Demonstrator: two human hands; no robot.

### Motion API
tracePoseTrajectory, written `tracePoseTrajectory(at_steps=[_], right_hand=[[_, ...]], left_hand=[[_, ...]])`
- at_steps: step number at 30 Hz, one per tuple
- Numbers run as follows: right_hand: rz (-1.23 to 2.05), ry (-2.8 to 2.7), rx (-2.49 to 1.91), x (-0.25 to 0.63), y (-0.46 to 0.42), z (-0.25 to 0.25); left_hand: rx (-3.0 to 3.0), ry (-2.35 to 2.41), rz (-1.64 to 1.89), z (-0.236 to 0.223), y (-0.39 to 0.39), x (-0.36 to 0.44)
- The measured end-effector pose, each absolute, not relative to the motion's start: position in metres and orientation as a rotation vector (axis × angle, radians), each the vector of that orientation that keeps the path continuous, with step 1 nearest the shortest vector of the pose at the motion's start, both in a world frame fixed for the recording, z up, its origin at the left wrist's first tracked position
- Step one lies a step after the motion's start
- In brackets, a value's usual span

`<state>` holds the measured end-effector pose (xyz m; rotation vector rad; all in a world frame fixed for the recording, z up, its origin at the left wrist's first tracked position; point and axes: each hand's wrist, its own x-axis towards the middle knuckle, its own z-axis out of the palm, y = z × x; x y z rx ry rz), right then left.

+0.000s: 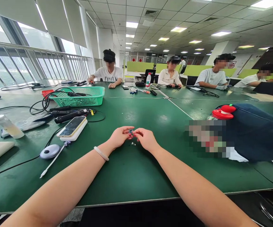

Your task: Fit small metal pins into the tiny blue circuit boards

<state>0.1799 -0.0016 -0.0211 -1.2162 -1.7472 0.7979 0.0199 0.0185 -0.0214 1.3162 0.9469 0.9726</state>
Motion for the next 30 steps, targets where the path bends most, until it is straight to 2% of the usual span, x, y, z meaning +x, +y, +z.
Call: tracePoseTrajectory(at_steps=[6, 11, 19, 24, 30], right_hand=[[1.007, -1.515, -1.171, 0.182, 0.006, -0.027], [1.066, -1.351, -1.115, 0.183, 0.011, -0.029], [0.949, -1.423, -1.152, 0.182, 0.006, -0.026], [0.763, -1.567, -1.197, 0.182, -0.003, -0.02], [0.727, -1.629, -1.231, 0.182, -0.006, -0.017]], left_hand=[[1.358, 0.957, 0.993, -0.022, 0.019, 0.02], [1.636, 1.035, 0.966, -0.027, 0.019, 0.018], [1.974, 1.181, 0.903, -0.015, 0.007, 0.02], [2.04, 1.198, 0.905, -0.015, 0.006, 0.019], [2.014, 1.119, 0.932, -0.013, 0.004, 0.019]])
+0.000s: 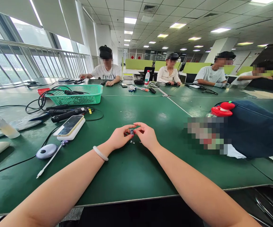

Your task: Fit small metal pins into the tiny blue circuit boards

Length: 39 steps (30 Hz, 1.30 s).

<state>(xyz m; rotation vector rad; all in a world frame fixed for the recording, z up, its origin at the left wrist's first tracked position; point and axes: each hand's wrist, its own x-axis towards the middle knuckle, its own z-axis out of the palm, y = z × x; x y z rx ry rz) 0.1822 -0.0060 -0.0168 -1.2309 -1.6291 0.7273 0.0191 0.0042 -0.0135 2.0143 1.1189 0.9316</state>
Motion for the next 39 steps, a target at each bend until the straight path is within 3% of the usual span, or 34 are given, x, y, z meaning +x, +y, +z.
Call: tracePoseTrajectory(at_steps=[7, 12, 24, 39], right_hand=[[0.813, -1.769, -1.314, 0.199, -0.001, -0.01], [0.704, -2.21, -1.52, 0.22, 0.0, -0.009], [0.425, -2.365, -1.499, 0.211, 0.006, -0.023], [0.345, -2.002, -1.215, 0.185, -0.009, -0.014]], left_hand=[[2.033, 1.247, 0.908, -0.011, 0.005, 0.02], [1.962, 1.358, 0.91, -0.013, 0.011, 0.017], [1.482, 1.088, 0.965, -0.025, 0.021, 0.021], [1.747, 1.062, 0.955, -0.02, 0.014, 0.02]])
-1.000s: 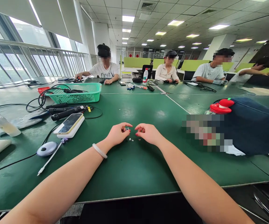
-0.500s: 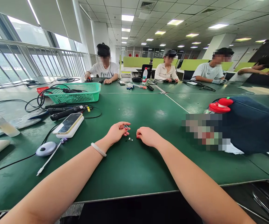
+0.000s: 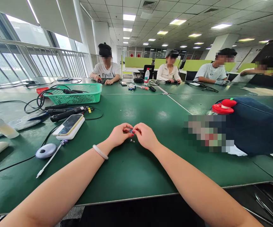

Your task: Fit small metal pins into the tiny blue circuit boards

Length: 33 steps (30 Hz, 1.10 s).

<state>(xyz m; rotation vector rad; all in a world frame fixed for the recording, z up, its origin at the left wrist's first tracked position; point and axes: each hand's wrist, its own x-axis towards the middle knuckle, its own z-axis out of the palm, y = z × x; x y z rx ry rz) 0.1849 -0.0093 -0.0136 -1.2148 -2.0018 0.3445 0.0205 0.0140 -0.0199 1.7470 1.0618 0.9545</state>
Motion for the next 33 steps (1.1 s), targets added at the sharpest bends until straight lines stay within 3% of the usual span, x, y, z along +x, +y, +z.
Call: tracePoseTrajectory(at_steps=[7, 18, 33], right_hand=[[0.282, -2.048, -1.211, 0.185, -0.011, -0.01], [0.494, -2.231, -1.319, 0.196, -0.003, -0.018], [0.447, -2.382, -1.305, 0.191, 0.0, -0.025]], left_hand=[[1.738, 1.036, 0.951, -0.019, 0.014, 0.02], [1.853, 1.358, 0.956, -0.024, 0.022, 0.012], [1.868, 1.323, 0.908, -0.027, 0.023, 0.012]])
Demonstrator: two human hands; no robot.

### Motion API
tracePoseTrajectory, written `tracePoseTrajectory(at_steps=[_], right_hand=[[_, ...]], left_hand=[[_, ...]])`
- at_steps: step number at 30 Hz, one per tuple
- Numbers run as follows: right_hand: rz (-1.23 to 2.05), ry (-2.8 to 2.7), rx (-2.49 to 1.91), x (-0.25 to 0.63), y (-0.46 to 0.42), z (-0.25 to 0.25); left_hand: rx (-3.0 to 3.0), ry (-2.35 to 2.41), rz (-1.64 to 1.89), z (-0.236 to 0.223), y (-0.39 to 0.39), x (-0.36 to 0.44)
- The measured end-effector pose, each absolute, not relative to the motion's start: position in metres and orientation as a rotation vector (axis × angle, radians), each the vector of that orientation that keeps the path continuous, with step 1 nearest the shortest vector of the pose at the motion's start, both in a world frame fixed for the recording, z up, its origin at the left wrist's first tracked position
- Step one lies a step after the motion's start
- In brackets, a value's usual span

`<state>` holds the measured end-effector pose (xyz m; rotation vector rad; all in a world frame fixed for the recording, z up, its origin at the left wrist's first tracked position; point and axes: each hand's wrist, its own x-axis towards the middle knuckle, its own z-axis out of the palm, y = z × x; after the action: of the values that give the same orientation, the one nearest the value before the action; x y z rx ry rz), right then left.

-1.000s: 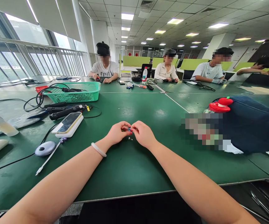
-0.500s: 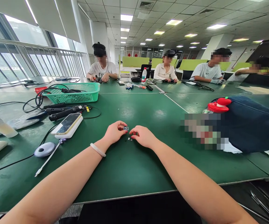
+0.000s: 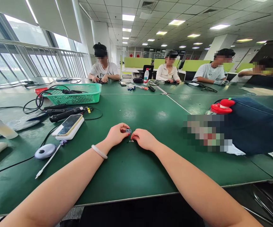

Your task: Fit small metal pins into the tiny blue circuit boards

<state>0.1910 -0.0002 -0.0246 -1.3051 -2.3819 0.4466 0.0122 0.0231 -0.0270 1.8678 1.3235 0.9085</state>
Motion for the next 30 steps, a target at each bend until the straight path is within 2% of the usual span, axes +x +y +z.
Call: tracePoseTrajectory(at_steps=[20, 30], right_hand=[[0.352, -2.486, -1.32, 0.1912, -0.0019, -0.0236], [0.041, -2.628, -1.325, 0.1879, -0.0083, -0.0196]], left_hand=[[1.86, 1.277, 0.899, -0.0261, 0.0218, 0.0133], [1.856, 1.269, 0.898, -0.0256, 0.0212, 0.0132]])
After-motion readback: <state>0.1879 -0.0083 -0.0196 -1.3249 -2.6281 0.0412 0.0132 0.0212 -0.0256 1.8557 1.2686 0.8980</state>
